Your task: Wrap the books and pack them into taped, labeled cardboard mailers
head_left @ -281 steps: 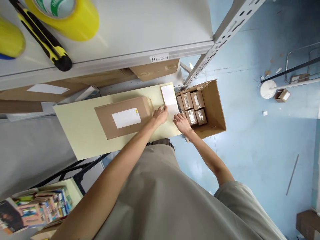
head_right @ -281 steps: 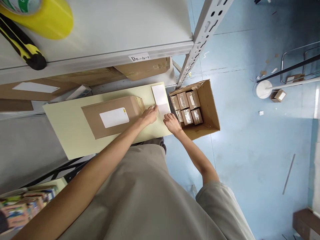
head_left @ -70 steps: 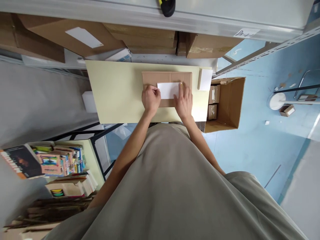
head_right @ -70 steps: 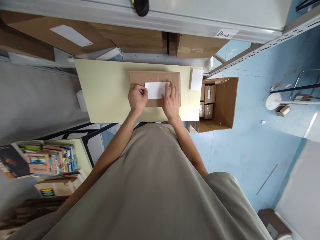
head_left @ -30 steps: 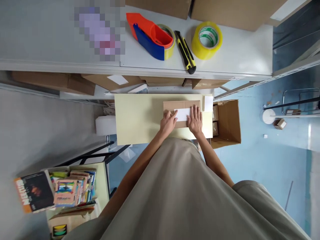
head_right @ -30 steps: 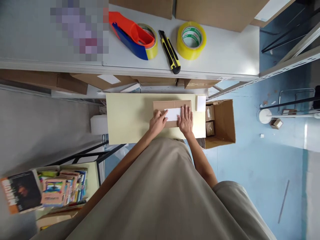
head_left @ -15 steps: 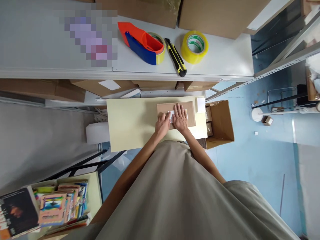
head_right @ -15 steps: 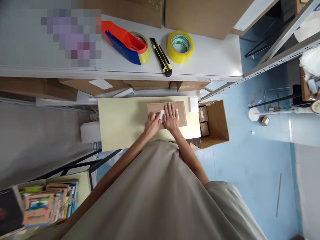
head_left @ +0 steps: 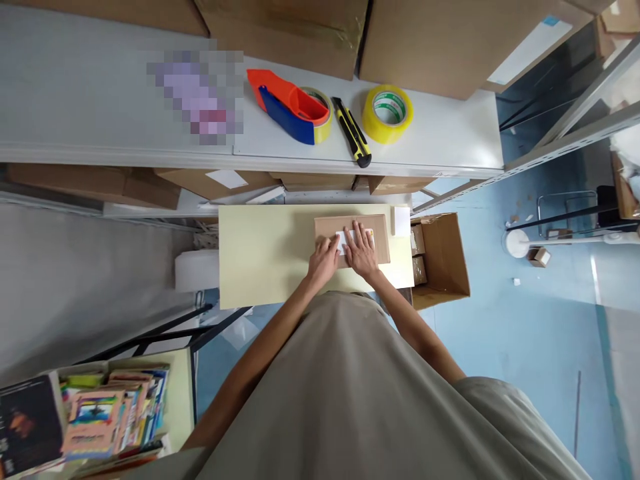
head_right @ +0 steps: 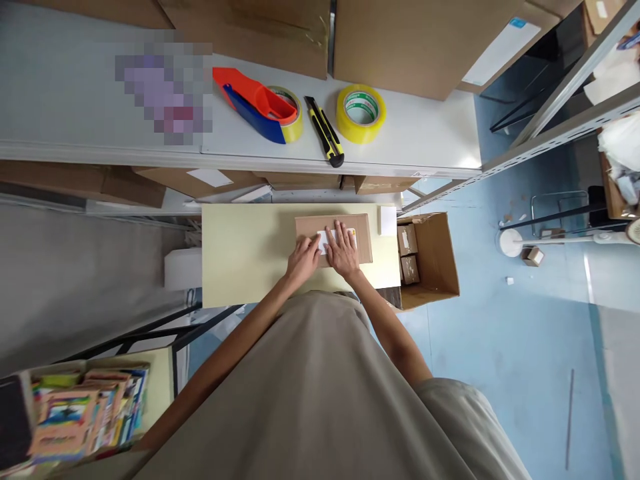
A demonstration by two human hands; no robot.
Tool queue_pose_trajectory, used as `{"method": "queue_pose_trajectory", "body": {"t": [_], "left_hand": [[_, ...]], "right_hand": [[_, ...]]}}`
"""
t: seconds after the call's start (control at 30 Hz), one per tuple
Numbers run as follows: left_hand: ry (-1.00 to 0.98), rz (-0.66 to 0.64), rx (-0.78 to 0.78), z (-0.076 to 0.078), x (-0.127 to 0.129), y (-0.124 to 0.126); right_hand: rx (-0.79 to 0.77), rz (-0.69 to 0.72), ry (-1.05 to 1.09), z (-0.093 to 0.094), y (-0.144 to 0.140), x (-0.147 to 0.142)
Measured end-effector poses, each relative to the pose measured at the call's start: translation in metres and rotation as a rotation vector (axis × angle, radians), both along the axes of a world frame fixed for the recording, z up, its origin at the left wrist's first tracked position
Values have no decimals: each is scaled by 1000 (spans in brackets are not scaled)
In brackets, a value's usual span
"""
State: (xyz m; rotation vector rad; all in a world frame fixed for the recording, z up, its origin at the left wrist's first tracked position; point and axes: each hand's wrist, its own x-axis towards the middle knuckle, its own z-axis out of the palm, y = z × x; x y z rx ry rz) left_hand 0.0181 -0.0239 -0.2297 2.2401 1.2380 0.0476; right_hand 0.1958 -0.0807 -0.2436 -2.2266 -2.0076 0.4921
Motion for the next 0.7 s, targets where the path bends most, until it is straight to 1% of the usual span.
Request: {"method": "queue_pose_trajectory", "body": {"t": [0.07, 0.17, 0.23, 0.37, 0.47, 0.53, 0.6, 0.7], "left_hand": [[-17, 15, 9, -2, -2, -3], [-30, 30, 19, -4, -4, -7], [-28, 14, 23, -4, -3, -8], [-21, -11, 4, -1, -3, -4], [-43, -23, -57, 2, -4, 1], [-77, -18, -112, 2, -5, 4], [-117, -2, -165, 2, -6, 9], [-158, -2, -221, 1, -7, 16]], "right_hand": [[13, -22, -5, -3, -8, 2], [49, -152, -26, -10, -18, 2], [69, -196, -34, -15, -20, -3], [57, -80, -15, -18, -20, -16], [31, -35, -9, -16, -20, -15], [23, -49, -8, -15, -23, -11], [32, -98, -9, -15, -25, -10], [49, -181, -26, -16, -26, -20]]}}
